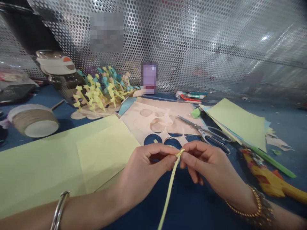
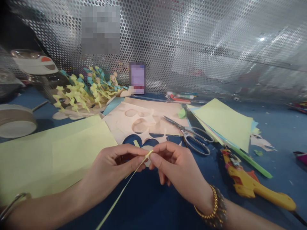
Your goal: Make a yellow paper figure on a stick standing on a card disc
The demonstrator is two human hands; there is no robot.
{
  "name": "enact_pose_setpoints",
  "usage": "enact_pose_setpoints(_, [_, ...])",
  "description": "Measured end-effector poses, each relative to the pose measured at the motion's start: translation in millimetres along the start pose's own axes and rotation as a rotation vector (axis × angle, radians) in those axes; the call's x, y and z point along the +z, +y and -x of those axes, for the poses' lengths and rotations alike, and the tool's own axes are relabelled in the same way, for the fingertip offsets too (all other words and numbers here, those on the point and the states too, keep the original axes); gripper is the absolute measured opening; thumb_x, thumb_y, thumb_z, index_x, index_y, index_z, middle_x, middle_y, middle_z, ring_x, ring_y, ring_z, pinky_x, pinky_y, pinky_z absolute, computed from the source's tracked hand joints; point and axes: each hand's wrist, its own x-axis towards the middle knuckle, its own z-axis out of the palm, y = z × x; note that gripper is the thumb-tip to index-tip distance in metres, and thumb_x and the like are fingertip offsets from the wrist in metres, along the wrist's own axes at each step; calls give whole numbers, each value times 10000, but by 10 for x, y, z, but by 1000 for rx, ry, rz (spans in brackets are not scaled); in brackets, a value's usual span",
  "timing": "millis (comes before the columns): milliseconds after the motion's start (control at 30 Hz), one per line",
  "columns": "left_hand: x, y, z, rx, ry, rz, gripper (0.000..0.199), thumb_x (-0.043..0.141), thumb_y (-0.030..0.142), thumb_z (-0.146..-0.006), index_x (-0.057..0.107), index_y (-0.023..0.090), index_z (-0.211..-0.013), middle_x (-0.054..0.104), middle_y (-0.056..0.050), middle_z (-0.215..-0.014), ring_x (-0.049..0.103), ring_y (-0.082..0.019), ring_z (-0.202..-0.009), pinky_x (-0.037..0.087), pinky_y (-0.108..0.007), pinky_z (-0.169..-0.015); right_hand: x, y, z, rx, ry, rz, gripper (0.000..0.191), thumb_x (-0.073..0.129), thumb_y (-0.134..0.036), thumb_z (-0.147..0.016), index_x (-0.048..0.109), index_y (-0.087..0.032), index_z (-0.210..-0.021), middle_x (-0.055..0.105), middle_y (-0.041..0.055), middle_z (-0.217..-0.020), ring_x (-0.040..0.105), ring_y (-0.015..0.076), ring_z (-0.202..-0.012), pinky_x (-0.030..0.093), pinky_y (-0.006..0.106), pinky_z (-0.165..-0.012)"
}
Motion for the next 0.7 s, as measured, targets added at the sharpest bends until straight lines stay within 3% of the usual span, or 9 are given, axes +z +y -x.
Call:
enact_pose_setpoints(267, [-16,-7,-2,12,1,3,120,681,240,-766,758,242,-859,741,-20,-812,662,-186,-788,516,-290,-724,-9,-2,15,16,-4,-1,189,626,-366,-839,604,-179,-859,651,-20,-657,506,27,-377,374,109,-330])
enact_pose_setpoints(533, [-6,-23,-6,36,-3,66,109,684,240,-772,767,260,-840,732,9,-758,618,-115,-688,485,-202,-640,-14,20,-13,-1,0,-14,164,638,-349,-833,618,-191,-869,649,-27,-652,519,29,-377,380,104,-326])
enact_pose_setpoints(700, [-17,-62,1,55,-14,33,102,687,273,-781,741,235,-859,733,-6,-808,652,-144,-772,499,-227,-698,-16,25,-14,-27,4,-36,153,648,-334,-828,619,-190,-870,652,-26,-648,524,27,-378,378,96,-328])
